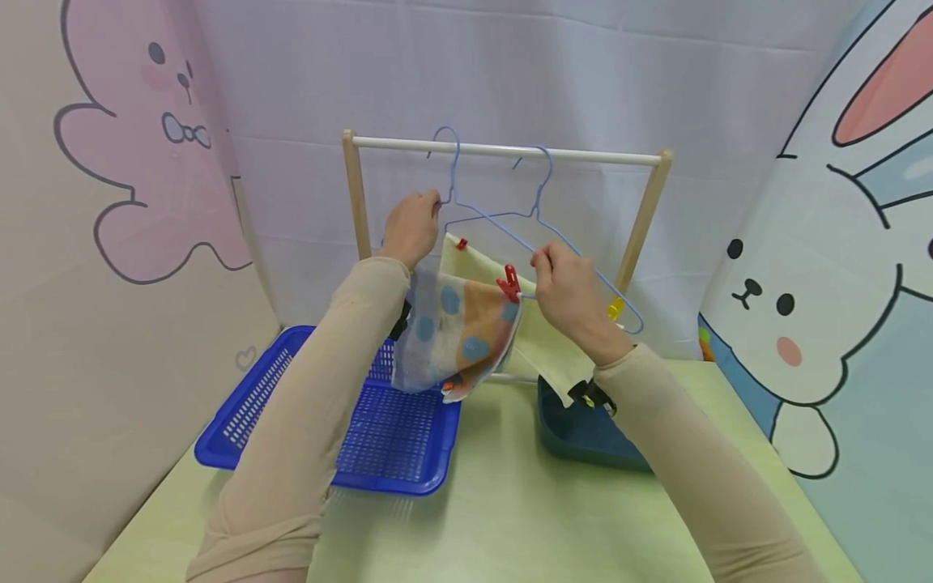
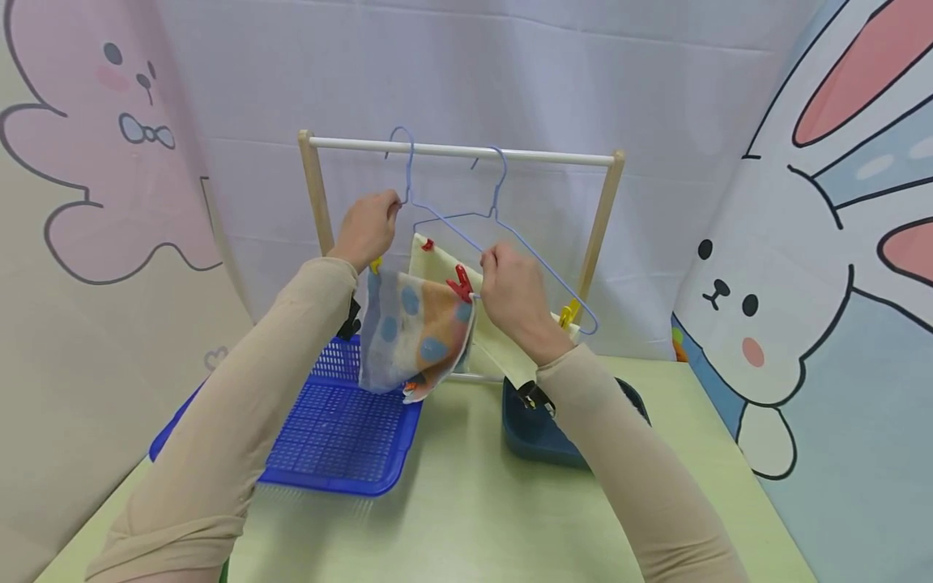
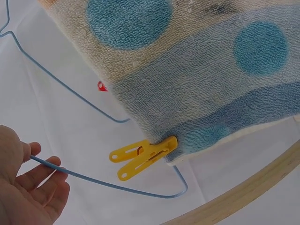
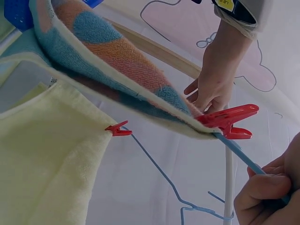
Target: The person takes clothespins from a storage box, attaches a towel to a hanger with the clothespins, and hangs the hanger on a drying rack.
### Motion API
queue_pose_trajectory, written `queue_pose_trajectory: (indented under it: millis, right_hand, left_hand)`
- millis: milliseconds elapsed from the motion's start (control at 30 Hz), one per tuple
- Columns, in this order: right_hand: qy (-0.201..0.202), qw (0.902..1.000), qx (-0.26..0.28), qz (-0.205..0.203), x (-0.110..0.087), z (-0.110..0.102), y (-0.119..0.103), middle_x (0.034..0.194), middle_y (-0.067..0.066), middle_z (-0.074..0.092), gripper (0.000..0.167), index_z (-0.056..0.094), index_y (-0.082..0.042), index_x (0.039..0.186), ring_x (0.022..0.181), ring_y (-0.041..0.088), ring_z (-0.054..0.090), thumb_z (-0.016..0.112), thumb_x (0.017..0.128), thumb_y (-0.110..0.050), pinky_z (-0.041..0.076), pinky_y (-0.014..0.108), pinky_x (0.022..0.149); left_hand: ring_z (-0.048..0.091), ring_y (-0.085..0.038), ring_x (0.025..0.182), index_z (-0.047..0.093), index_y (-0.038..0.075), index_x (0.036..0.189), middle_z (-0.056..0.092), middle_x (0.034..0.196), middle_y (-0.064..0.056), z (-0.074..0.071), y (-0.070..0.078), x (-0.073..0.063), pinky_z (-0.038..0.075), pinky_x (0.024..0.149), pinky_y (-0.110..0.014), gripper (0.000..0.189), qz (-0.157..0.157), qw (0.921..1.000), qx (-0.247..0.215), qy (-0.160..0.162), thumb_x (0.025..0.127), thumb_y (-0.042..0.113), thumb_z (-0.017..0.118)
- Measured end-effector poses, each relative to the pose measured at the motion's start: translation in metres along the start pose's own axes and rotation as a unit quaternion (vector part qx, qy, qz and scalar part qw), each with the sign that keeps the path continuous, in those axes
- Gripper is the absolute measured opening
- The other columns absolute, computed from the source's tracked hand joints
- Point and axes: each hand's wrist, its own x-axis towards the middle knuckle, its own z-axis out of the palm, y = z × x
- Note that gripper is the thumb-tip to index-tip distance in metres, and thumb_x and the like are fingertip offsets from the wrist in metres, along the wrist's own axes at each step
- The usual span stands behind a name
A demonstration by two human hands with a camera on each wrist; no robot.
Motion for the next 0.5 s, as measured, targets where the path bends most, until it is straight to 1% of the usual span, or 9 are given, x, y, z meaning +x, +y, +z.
queue_pose_trajectory:
  millis: [200, 500]
  right_hand:
    - [-0.005, 1.0, -0.003, 0.003, -0.0027, 0.0014, 0.0012, 0.073, 0.011, 0.057, 0.025, 0.059, 0.002, 0.093, 0.053, 0.022, 0.045, 0.04, 0.101, -0.014, 0.037, 0.033, 0.049]
    - [0.008, 0.9999, -0.001, -0.008, -0.0051, 0.0042, 0.0061, 0.067, 0.011, 0.052, 0.024, 0.059, 0.004, 0.091, 0.051, 0.019, 0.042, 0.042, 0.1, -0.011, 0.034, 0.031, 0.047]
  left_hand:
    - [0.055, -0.026, 0.092, 0.058, 0.005, 0.115, 0.059, 0.102, -0.013, 0.0038, -0.0023, -0.0012, 0.044, 0.08, -0.039, 0.027, 0.0, 1.0, -0.003, -0.002, 0.103, 0.019, 0.038]
    - [0.056, -0.026, 0.091, 0.058, 0.005, 0.115, 0.06, 0.102, -0.013, 0.0072, -0.0023, -0.003, 0.045, 0.079, -0.039, 0.025, 0.001, 1.0, -0.001, -0.001, 0.103, 0.018, 0.04]
